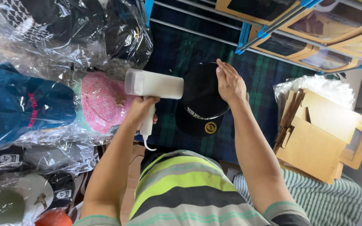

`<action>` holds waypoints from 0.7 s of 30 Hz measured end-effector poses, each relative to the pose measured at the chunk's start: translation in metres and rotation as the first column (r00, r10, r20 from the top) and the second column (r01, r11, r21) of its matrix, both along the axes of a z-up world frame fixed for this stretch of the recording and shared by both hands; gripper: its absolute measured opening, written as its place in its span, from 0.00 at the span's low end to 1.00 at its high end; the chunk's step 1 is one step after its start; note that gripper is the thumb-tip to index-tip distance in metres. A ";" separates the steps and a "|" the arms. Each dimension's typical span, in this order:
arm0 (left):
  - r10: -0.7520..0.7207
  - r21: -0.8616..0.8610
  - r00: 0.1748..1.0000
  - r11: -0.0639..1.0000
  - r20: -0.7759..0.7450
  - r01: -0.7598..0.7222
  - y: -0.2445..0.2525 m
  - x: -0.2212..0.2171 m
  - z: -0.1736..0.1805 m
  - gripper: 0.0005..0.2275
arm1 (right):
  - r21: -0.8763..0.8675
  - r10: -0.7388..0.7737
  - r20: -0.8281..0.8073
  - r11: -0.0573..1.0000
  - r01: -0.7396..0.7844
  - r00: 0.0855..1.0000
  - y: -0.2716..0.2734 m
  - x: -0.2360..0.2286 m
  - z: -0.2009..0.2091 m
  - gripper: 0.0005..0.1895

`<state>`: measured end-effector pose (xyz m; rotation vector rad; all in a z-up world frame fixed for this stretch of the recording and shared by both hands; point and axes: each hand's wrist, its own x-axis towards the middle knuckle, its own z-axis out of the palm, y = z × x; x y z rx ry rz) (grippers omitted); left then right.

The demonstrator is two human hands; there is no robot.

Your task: Brushing and steaming a black baseball cap to remove lint and wrinkles.

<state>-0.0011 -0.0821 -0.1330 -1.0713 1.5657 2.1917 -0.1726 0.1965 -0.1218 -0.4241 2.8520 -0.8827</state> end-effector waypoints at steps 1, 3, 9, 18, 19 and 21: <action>-0.008 0.002 1.000 1.000 0.008 0.008 0.004 0.003 0.020 0.16 | 0.002 -0.008 0.008 1.000 0.008 1.000 0.000 0.002 0.001 0.23; -0.122 -0.110 0.981 0.988 -0.150 0.106 0.008 0.005 0.061 0.12 | 0.009 -0.040 0.019 0.999 0.040 0.999 -0.004 0.003 0.006 0.24; -0.531 -0.494 0.847 0.741 -0.018 0.455 0.038 -0.074 0.113 0.17 | -0.070 -0.066 0.102 0.995 0.073 0.993 -0.004 0.002 0.011 0.23; -0.387 -0.192 0.856 0.863 0.342 0.467 -0.007 -0.125 0.142 0.19 | -0.189 -0.207 0.576 0.907 0.376 0.791 -0.016 -0.003 0.064 0.29; -0.396 -0.190 0.852 0.859 0.342 0.476 -0.013 -0.112 0.116 0.19 | -0.187 -0.216 0.576 0.904 0.385 0.788 -0.010 -0.005 0.046 0.29; -0.229 -0.184 0.935 0.941 0.271 0.283 -0.026 -0.082 0.063 0.27 | -0.257 -0.231 0.365 0.906 0.336 0.902 0.000 -0.007 0.009 0.24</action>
